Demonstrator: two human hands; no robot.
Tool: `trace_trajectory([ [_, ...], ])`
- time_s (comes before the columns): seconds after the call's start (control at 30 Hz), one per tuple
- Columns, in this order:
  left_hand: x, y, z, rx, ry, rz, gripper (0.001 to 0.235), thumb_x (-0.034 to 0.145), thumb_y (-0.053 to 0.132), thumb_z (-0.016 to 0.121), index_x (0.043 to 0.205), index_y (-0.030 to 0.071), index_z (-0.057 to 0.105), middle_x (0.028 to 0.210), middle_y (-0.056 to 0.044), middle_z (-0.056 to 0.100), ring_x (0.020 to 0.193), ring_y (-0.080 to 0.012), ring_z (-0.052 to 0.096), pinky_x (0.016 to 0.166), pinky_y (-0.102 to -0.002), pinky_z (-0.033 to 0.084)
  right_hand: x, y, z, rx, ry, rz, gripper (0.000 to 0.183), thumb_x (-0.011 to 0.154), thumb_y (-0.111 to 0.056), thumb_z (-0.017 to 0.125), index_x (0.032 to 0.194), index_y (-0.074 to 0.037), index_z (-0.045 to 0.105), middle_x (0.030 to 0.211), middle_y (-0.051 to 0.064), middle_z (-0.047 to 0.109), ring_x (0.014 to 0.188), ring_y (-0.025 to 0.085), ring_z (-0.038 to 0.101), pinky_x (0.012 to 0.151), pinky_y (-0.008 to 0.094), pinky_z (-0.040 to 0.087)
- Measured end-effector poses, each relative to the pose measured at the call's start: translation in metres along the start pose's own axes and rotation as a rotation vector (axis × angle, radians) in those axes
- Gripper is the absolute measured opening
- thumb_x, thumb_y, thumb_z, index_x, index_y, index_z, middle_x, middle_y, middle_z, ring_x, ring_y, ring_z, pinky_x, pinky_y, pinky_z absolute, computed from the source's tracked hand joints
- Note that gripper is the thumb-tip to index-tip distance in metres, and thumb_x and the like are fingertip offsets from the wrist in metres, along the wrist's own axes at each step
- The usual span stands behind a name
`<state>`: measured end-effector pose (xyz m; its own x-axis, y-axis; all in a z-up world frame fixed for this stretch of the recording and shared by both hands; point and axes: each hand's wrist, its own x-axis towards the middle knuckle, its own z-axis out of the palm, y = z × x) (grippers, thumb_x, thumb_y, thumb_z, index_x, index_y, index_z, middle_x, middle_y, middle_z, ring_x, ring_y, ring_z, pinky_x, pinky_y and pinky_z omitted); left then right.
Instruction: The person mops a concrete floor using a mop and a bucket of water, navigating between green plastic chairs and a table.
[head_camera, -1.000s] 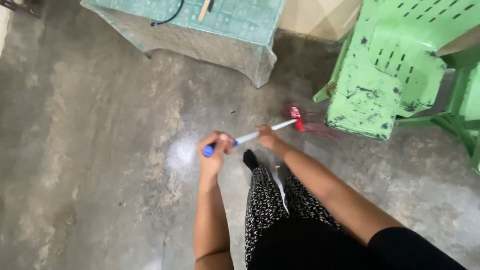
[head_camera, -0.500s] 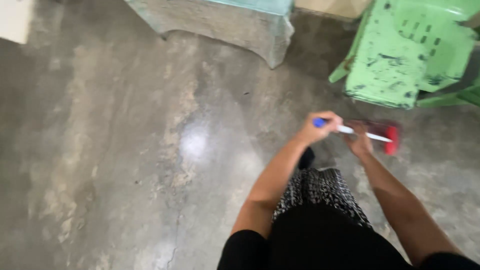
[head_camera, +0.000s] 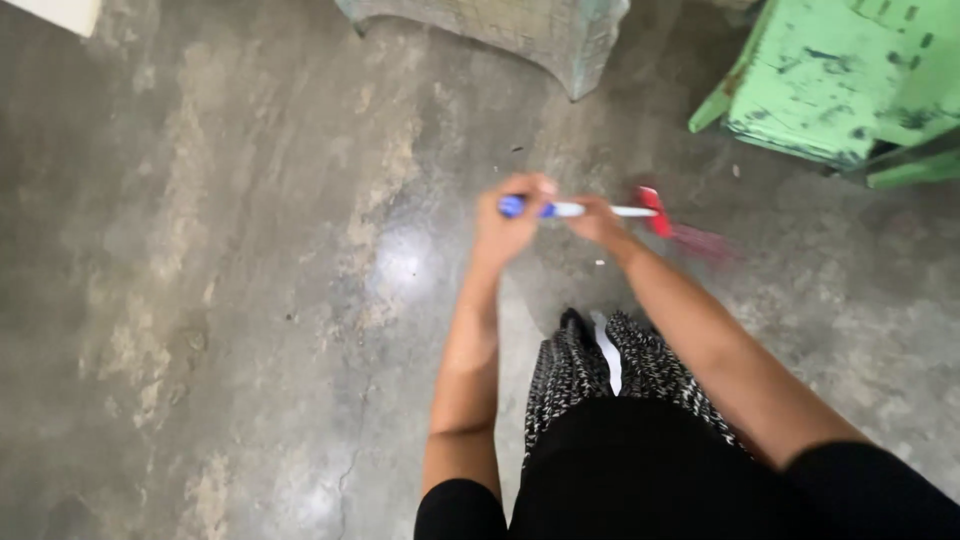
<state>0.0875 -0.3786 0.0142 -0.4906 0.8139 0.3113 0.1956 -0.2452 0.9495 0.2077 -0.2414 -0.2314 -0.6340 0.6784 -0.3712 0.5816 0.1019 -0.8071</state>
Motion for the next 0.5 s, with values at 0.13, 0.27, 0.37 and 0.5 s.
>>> trace_trajectory([
  [0.13, -0.004, 0.028, -0.015, 0.109, 0.124, -0.219, 0.013, 0.091, -0.001, 0.068, 0.1, 0.001, 0.078, 0.092, -0.01, 0.076, 0.085, -0.0155, 0.068, 0.08, -0.029, 0.055, -0.018, -0.038, 0.021, -0.186, 0.045, -0.031, 0.028, 0.084, -0.024, 0.066, 0.109, -0.019, 0.078, 0.109, 0.014, 0.076, 0.104, 0.034, 0.071, 0.091, 0.045, 0.056],
  [0.27, -0.023, 0.002, 0.033, -0.054, -0.013, -0.248, 0.017, 0.09, -0.003, 0.062, 0.091, 0.0, 0.078, 0.095, -0.011, 0.08, 0.093, -0.0184, 0.076, 0.09, -0.031, 0.06, -0.071, -0.001, -0.026, -0.201, 0.168, 0.149, 0.036, 0.084, -0.031, 0.066, 0.118, -0.021, 0.071, 0.114, 0.017, 0.071, 0.107, 0.04, 0.066, 0.092, 0.05, 0.052],
  [0.37, -0.047, -0.034, 0.121, -0.152, -0.097, -0.3, 0.013, 0.093, 0.0, 0.067, 0.088, 0.0, 0.079, 0.093, -0.013, 0.08, 0.093, -0.0186, 0.077, 0.09, -0.031, 0.06, -0.112, 0.081, -0.093, -0.31, 0.141, 0.107, 0.03, 0.09, -0.032, 0.064, 0.114, -0.017, 0.074, 0.115, 0.017, 0.073, 0.111, 0.04, 0.066, 0.095, 0.053, 0.052],
  [0.5, -0.109, -0.09, 0.283, -0.176, -0.214, -0.471, 0.008, 0.093, 0.006, 0.072, 0.093, 0.002, 0.08, 0.094, -0.009, 0.08, 0.085, -0.0124, 0.07, 0.08, -0.028, 0.056, -0.195, 0.205, -0.198, -0.395, 0.21, 0.14, 0.04, 0.098, -0.042, 0.064, 0.12, -0.01, 0.071, 0.126, 0.023, 0.067, 0.123, 0.044, 0.059, 0.102, 0.053, 0.049],
])
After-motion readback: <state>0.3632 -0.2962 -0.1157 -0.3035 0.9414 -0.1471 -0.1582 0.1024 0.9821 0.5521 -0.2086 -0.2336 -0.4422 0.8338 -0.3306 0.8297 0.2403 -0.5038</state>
